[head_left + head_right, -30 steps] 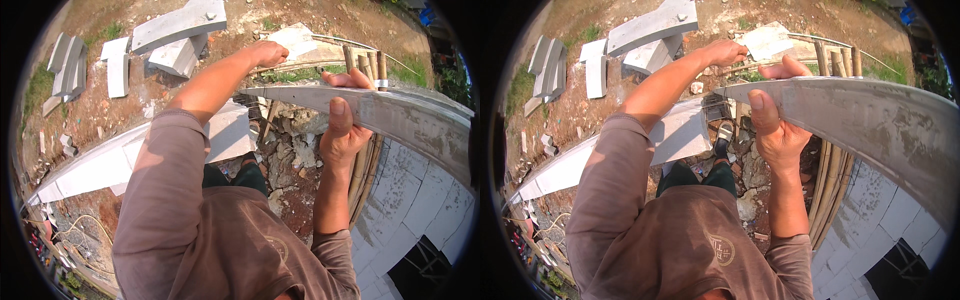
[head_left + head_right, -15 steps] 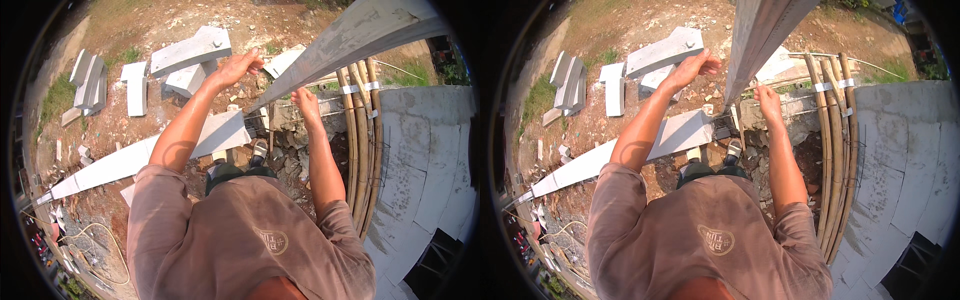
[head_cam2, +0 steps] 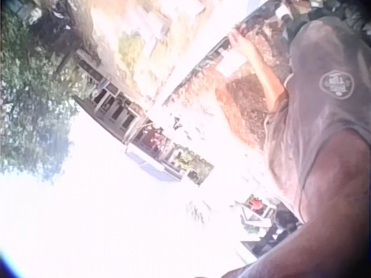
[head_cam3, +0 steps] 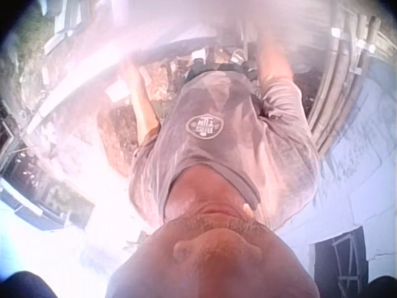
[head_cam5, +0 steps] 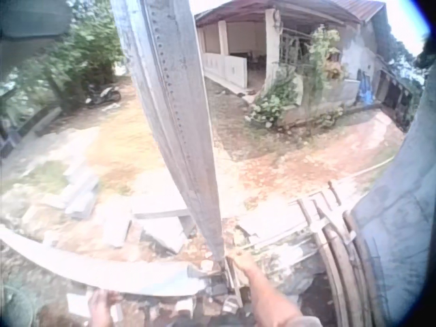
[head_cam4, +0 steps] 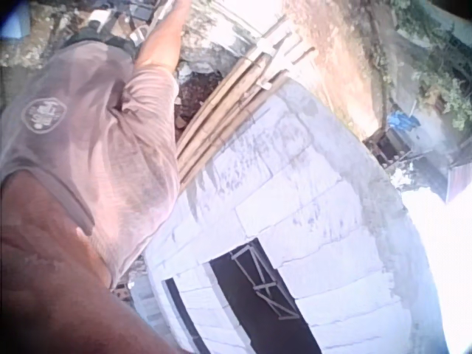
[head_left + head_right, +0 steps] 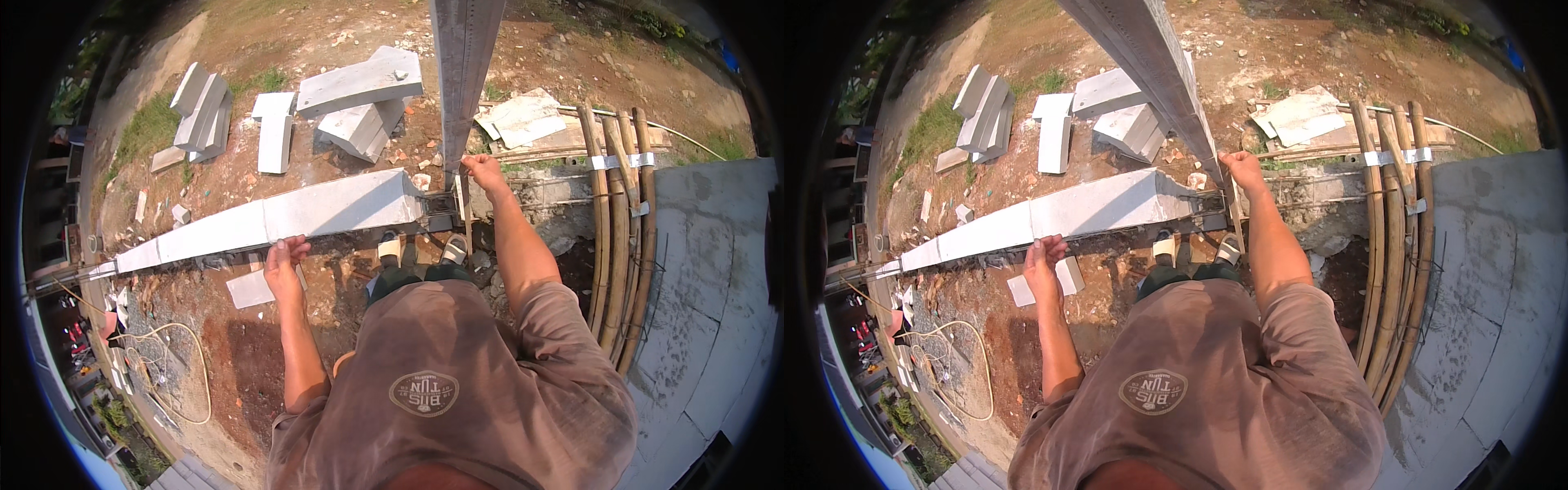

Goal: The person assembles a rebar cage by arranging steel bars and tying them together with wire. They use a hammer to bend and secure the wire ties, then place the assembled cage onto a concrete structure.

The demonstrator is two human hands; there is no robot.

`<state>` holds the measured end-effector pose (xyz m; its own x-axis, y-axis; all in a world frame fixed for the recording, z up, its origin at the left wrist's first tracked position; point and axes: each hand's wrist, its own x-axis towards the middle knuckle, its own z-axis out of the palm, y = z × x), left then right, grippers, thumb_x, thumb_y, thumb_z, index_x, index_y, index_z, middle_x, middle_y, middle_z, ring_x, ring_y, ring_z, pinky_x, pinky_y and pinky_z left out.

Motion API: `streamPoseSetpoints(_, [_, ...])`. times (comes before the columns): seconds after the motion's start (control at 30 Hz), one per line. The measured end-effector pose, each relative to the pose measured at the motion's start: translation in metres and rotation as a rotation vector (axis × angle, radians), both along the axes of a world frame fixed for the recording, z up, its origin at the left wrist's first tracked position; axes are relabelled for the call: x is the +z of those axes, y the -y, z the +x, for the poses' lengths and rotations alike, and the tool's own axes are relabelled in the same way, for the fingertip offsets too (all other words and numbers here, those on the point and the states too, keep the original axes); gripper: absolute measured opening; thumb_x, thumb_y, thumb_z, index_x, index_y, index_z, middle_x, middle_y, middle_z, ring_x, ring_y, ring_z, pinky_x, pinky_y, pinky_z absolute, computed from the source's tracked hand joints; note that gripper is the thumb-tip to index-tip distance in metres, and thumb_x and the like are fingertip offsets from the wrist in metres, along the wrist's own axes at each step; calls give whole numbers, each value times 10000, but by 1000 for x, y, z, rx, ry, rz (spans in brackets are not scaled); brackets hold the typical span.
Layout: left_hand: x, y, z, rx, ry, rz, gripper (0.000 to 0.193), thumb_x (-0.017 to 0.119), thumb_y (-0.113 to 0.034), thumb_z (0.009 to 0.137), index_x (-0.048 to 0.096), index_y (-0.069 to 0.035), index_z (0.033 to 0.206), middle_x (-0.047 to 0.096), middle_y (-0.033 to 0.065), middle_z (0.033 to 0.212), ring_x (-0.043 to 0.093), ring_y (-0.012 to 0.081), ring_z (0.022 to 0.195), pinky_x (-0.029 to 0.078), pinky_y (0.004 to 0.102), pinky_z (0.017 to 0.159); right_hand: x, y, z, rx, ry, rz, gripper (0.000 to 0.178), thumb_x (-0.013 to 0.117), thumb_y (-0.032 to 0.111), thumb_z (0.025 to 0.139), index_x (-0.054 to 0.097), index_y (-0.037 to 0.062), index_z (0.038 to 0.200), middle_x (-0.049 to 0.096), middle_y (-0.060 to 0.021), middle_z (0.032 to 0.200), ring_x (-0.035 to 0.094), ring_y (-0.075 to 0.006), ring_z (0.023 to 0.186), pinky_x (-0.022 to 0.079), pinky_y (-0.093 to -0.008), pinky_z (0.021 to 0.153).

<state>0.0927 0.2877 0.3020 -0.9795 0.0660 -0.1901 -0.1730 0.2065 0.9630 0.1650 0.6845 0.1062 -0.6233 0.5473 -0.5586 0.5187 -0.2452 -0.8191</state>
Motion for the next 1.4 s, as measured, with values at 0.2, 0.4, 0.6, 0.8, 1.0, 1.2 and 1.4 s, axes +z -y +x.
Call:
streamPoseSetpoints(0.2, [-9, -2, 26, 38, 22, 15, 291, 483, -272, 977, 599, -5, 963, 669, 135, 977, 639, 152, 809, 476, 251, 720, 18, -12, 1, -9, 12, -259, 137, 679, 200, 834, 577, 110, 851, 568, 14, 697, 550, -94, 608, 470, -235, 559])
streamPoseSetpoints(0.4, [-13, -18, 38, -26, 11, -43, 281, 492, -271, 973, 609, -16, 958, 674, 112, 974, 640, 147, 799, 485, 268, 732, 20, -8, 5, -17, -45, -166, 101, 561, 130, 866, 583, 82, 780, 560, -1, 646, 545, -94, 568, 454, -235, 509])
streamPoseSetpoints(0.6, [-9, -42, 39, -124, -28, -43, 241, 511, -208, 967, 606, 12, 992, 658, 109, 981, 625, 144, 841, 490, 289, 800, -36, 1, 12, -100, -29, 23, 148, 566, 161, 863, 576, 84, 738, 523, -8, 587, 523, -98, 509, 391, -246, 427])
streamPoseSetpoints(0.8, [13, -94, 37, -316, -206, -51, 254, 562, -195, 939, 590, 16, 1077, 628, 107, 1058, 593, 147, 931, 463, 278, 844, 9, 10, 9, -120, -26, -144, 214, 577, 238, 847, 558, 79, 705, 545, -20, 598, 533, -105, 507, 406, -268, 444])
streamPoseSetpoints(1.0, [57, -222, 22, -465, -559, -158, 629, 743, -293, 782, 461, -13, 1269, 592, 155, 1152, 560, 261, 1090, 432, 377, 916, -37, 9, 13, -22, 49, 305, 369, 503, 322, 810, 626, -21, 753, 647, -223, 765, 644, -346, 743, 494, -427, 690])
streamPoseSetpoints(1.2, [49, -254, 13, -585, -445, -127, 447, 732, -264, 795, 540, -19, 1115, 651, 142, 1004, 606, 272, 1006, 448, 388, 861, -12, 49, 33, -43, 122, 310, 374, 501, 323, 804, 611, -34, 783, 627, -230, 800, 621, -343, 730, 475, -435, 700])
streamPoseSetpoints(1.4, [34, -247, 4, -565, -507, -169, 331, 693, -201, 829, 560, -24, 1075, 652, 118, 920, 616, 259, 933, 451, 366, 825, 58, 79, 65, -220, -167, -210, 292, 601, 259, 846, 526, 57, 649, 557, -26, 629, 505, -106, 493, 406, -283, 476])
